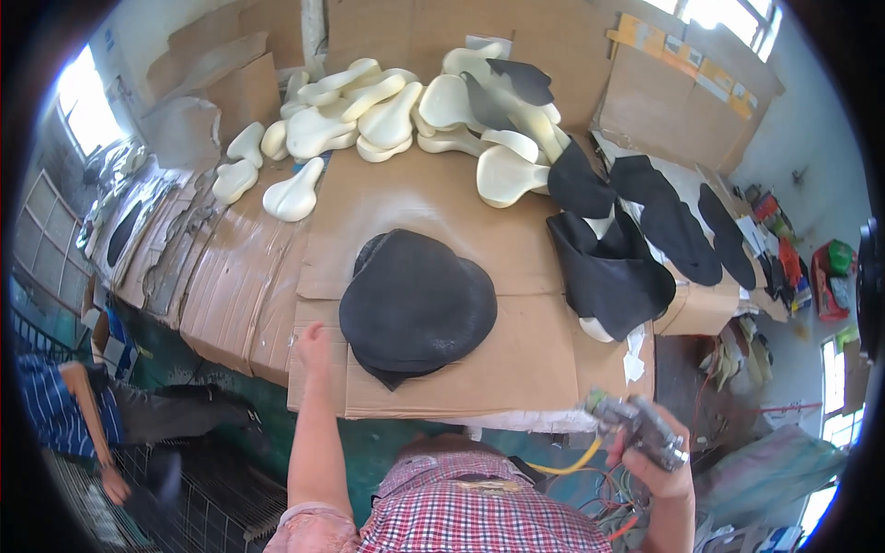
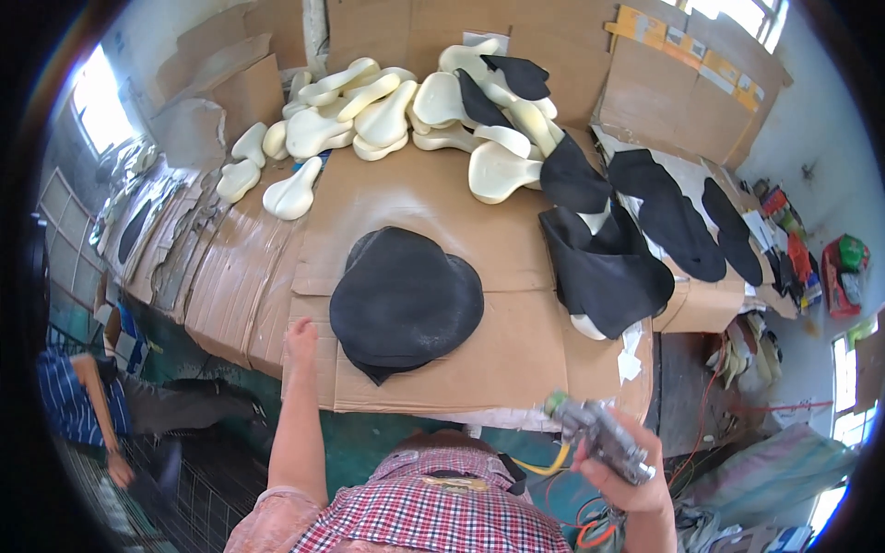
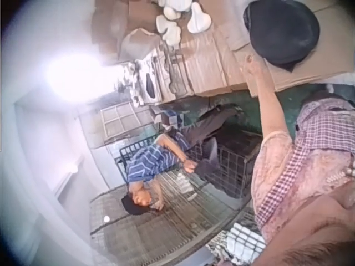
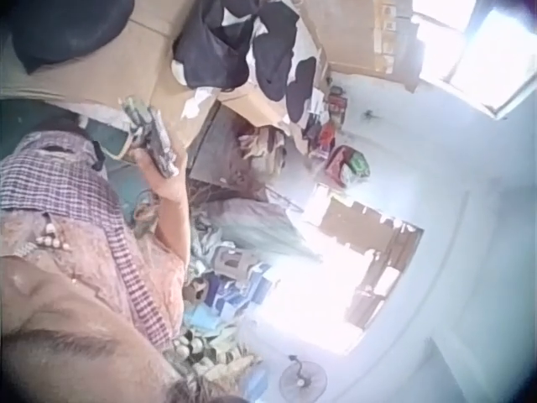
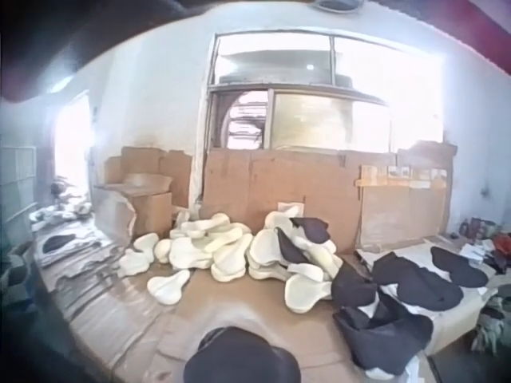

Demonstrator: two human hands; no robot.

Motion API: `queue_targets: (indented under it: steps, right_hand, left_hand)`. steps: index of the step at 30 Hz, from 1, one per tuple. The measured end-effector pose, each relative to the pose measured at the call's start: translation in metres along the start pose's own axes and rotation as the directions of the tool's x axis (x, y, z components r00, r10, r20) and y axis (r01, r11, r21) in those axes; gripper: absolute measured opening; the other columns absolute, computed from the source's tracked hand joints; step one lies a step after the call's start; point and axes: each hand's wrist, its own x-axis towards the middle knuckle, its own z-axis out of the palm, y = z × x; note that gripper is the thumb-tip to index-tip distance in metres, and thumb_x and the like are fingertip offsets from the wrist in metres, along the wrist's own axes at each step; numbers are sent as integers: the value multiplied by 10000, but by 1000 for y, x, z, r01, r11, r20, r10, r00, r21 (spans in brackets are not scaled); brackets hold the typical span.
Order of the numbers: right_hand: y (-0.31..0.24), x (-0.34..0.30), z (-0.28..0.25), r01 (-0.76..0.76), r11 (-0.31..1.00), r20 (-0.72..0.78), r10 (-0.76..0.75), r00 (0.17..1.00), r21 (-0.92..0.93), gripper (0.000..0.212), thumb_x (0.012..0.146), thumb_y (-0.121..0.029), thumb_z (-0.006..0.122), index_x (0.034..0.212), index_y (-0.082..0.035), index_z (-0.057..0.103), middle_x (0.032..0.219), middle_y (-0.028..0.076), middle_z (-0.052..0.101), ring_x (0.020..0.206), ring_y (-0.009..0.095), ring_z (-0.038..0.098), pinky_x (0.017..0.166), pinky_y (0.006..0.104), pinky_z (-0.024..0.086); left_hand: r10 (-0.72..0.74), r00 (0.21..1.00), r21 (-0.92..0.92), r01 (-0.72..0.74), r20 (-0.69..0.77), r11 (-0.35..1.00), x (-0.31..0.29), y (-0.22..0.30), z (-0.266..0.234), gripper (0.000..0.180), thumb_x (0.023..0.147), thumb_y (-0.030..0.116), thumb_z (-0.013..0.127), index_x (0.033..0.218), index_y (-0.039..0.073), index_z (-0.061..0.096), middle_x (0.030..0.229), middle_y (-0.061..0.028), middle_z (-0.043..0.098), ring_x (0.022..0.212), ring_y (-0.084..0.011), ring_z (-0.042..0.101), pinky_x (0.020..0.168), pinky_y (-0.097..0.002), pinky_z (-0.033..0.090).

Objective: Applying glue to black seat covers and placing them on foam bicycle seat cushions.

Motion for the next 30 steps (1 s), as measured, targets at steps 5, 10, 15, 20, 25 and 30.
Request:
queue_targets:
  steps: [5, 10, 15, 20, 25, 30]
  right_hand:
    - [7, 0, -17, -30, 999, 46, 30, 998, -18, 614, 754, 29, 672, 1322, 31, 439, 871, 111, 624, 763, 148, 602, 696, 293, 503]
    - [9, -9, -32, -65, 969, 262, 129, 956, -240, 609, 763, 61, 666, 1328, 20, 442, 915, 120, 613, 796, 150, 593, 708, 296, 498]
    - [11, 4, -25, -25, 1000, 10, 25, 1000, 2, 638, 750, 54, 680, 1335, 20, 430, 907, 110, 611, 794, 148, 594, 703, 282, 497]
    - [20, -13, -42, 60, 970, 104, -36, 994, -235, 599, 739, 51, 684, 1295, 26, 463, 885, 93, 625, 788, 134, 600, 697, 272, 491]
    - [14, -18, -49, -106, 994, -32, 105, 994, -23, 614, 687, 68, 699, 1267, 47, 498, 877, 115, 632, 776, 147, 601, 692, 284, 492]
    - [15, -11, -35, -88, 995, 99, 84, 992, 42, 603, 709, 63, 683, 1278, 56, 482, 868, 115, 627, 754, 164, 606, 698, 299, 502]
  left_hand:
    - [82, 996, 607, -93, 46, 790, -31, 8, 63, 305, 785, 170, 663, 1080, 91, 660, 880, -87, 634, 850, -259, 620, 755, -382, 500]
    - [72, 996, 718, -18, -45, 696, -39, 14, 70, 301, 783, 225, 690, 1069, 134, 668, 1042, -137, 619, 1036, -302, 571, 863, -442, 464]
    - [45, 998, 735, -2, -38, 678, -43, 25, 69, 274, 774, 203, 695, 1036, 128, 670, 1043, -139, 620, 1033, -307, 574, 871, -436, 460]
    - [-1, 1000, 691, 19, -26, 722, -39, 18, 66, 232, 756, 172, 697, 982, 125, 676, 1010, -130, 611, 1004, -310, 582, 872, -435, 456]
    - [191, 975, 633, -75, -116, 770, -47, 16, 72, 148, 723, 91, 686, 868, 96, 655, 902, -127, 579, 887, -324, 590, 817, -430, 477]
    - [32, 992, 279, 4, -122, 960, -29, -7, 66, 293, 711, 18, 673, 986, 81, 595, 985, -102, 575, 855, -254, 582, 766, -381, 482]
